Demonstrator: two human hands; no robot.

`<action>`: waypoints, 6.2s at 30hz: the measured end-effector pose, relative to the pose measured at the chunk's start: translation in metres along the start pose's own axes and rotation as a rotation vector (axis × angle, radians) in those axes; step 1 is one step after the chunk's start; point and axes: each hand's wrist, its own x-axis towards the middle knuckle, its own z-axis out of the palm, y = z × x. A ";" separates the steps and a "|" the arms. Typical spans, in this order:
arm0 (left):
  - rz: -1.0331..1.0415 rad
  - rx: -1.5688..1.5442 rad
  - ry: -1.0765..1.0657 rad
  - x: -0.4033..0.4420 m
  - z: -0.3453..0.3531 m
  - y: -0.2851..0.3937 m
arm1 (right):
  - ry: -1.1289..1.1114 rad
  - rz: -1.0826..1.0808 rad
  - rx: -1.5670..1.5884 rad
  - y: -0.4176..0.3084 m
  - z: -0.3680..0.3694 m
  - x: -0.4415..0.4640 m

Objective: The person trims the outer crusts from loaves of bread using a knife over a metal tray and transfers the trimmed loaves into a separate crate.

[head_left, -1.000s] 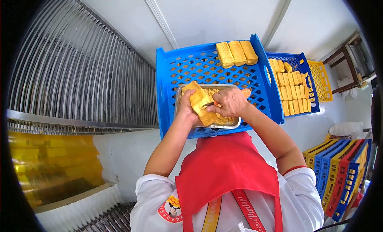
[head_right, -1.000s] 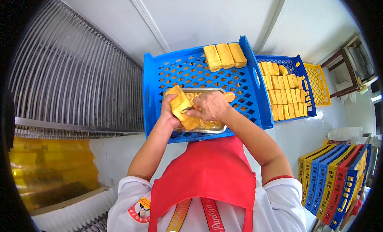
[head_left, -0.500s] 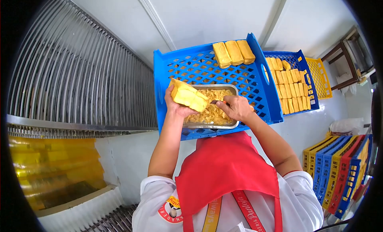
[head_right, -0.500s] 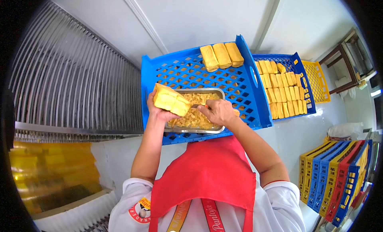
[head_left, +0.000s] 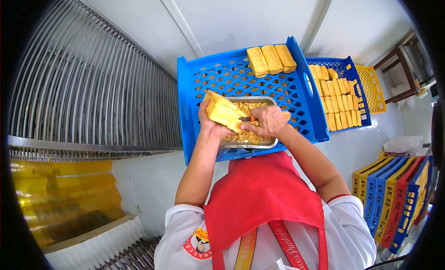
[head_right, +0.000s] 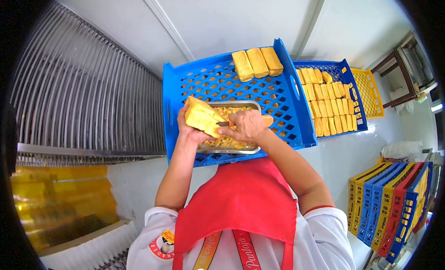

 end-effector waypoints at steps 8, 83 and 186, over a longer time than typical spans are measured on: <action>0.121 0.017 0.034 0.011 -0.005 -0.001 | -0.137 -0.044 -0.021 0.008 0.004 0.002; 0.427 1.846 0.957 0.219 0.178 -0.270 | -0.179 1.297 -0.103 0.903 -0.004 -0.187; 0.042 0.123 0.158 0.047 0.051 -0.088 | 0.043 0.493 0.183 0.053 -0.054 -0.057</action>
